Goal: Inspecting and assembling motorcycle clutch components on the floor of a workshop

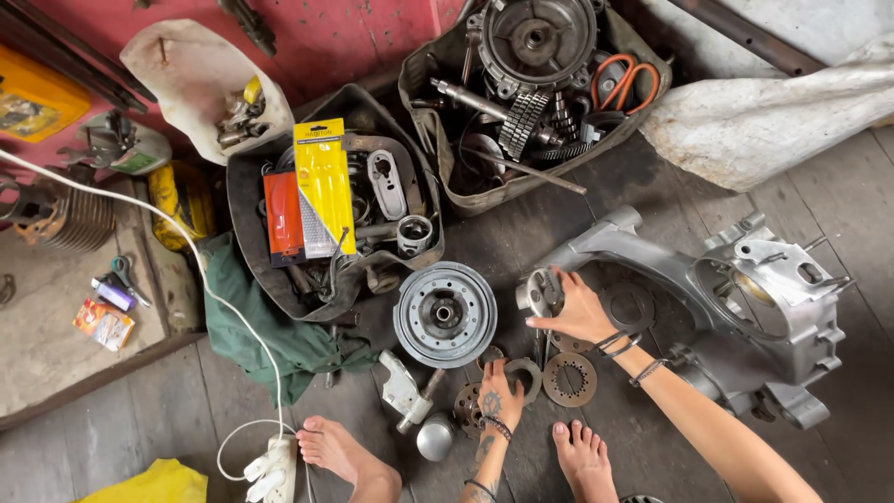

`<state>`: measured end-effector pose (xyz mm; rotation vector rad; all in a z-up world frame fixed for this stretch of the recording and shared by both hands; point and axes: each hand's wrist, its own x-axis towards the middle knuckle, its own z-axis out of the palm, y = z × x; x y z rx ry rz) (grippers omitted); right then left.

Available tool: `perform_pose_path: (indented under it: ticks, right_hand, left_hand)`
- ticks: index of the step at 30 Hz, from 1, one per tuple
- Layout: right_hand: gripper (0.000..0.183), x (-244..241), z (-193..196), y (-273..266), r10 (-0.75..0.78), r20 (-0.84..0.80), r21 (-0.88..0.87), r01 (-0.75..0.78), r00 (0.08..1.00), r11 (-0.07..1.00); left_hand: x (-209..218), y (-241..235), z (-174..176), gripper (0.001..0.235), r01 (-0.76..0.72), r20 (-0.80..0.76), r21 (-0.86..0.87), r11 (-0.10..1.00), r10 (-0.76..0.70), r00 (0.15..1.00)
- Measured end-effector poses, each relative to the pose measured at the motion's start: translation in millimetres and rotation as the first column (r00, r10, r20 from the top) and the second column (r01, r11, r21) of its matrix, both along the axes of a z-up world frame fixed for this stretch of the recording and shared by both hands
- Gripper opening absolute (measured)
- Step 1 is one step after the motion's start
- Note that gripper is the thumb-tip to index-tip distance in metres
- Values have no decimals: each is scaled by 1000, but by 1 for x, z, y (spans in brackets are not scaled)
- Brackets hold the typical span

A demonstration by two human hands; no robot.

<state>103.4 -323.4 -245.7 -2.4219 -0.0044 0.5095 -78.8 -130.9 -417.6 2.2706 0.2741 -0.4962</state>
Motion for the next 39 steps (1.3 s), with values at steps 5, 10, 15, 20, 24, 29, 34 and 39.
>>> perform_pose_path:
  ticks: [5,10,15,20,24,29,34,39]
  right_hand:
    - [123,14,-10,28,312,75,-283,-280,947,917]
    - [125,27,-43,45,563,67,-548,-441,824,711]
    - [134,46,-78,50,681,-8,-679,-504,732,534]
    - [124,54,-49,54,627,14,-569,-510,779,645]
    - [49,28,-50,29,227,313,-313,-126,922,942]
    - [50,-23,-54,-51,174,172,-389,-96,969,916]
    - [63,-59,-78,-58,249,-87,-387,-263,965,884]
    - [40,-54,-101,-58,333,41,-472,-276,942,837]
  left_hand:
    - [1,2,8,39,-3,82,33,999,1,997]
    - [-15,14,5,40,-23,94,82,996,15,995]
    - [-18,14,11,42,-49,128,126,991,33,991]
    - [-8,19,18,43,-56,134,152,987,36,990]
    - [-15,23,30,45,-55,127,184,981,31,991]
    - [-18,25,40,46,-74,136,193,979,48,990]
    - [-17,19,50,48,-81,143,209,975,51,988]
    - [-3,-1,55,40,-172,276,146,974,127,953]
